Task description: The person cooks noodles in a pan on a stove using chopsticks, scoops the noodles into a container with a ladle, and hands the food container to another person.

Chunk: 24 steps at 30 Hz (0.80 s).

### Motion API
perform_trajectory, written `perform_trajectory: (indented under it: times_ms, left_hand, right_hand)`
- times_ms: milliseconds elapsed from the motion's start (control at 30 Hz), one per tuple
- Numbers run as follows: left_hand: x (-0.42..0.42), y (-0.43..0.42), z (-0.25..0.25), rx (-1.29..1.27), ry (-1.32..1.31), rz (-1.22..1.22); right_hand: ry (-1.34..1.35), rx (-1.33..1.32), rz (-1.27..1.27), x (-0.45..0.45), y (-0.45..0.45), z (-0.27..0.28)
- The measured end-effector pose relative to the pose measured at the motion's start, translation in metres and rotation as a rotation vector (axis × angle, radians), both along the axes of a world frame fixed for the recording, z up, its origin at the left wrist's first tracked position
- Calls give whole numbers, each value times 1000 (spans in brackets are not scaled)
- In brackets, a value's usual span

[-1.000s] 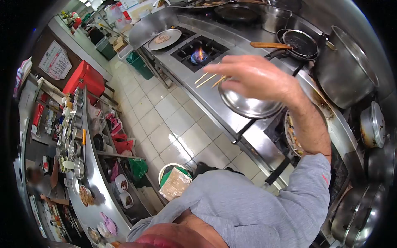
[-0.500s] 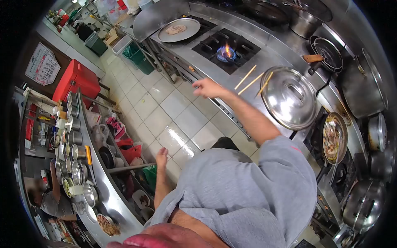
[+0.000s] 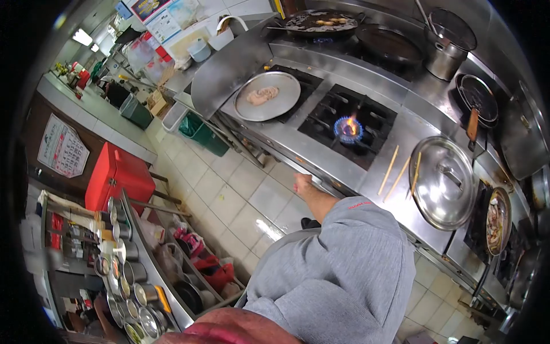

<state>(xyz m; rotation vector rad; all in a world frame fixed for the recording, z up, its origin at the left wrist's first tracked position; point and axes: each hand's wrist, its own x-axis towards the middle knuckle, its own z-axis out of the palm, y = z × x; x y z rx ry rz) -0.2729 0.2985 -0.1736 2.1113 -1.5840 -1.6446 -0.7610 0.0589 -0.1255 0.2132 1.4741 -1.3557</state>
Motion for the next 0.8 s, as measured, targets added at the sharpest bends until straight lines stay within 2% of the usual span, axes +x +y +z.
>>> perform_trajectory:
  times_ms: [67, 167, 200, 267, 333, 433, 533, 667, 733, 800]
  left_hand:
    - [0, -31, 4, 3, -3, 18]
    - [-3, -82, 10, -19, 24, 33]
    - [-7, -101, 13, -31, 37, 34]
    - [-13, -143, 21, -68, 80, 55]
    - [-15, -188, 26, -111, 126, 74]
    - [-15, -262, 35, -163, 205, 128]
    - [-9, -327, 36, -109, 234, 268]
    - [5, -367, 46, -88, 187, 245]
    - [20, -371, 39, -78, 109, 151]
    - [30, -366, 39, -113, 76, 73]
  right_hand:
    - [19, 97, -172, -2, -20, -1]
    - [33, 41, -281, -10, -40, -16]
    - [36, 48, -286, -14, -42, -24]
    - [-3, -107, -251, -22, -57, -34]
    - [-43, -35, -313, -23, -69, -32]
    - [-144, -85, -413, -31, -82, -54]
    - [-197, -23, -431, -34, -80, -56]
    - [-281, -91, -572, -40, -87, -81]
    - [-328, -394, -617, -33, -76, -81]
    - [-335, -623, -518, -41, -68, -112]
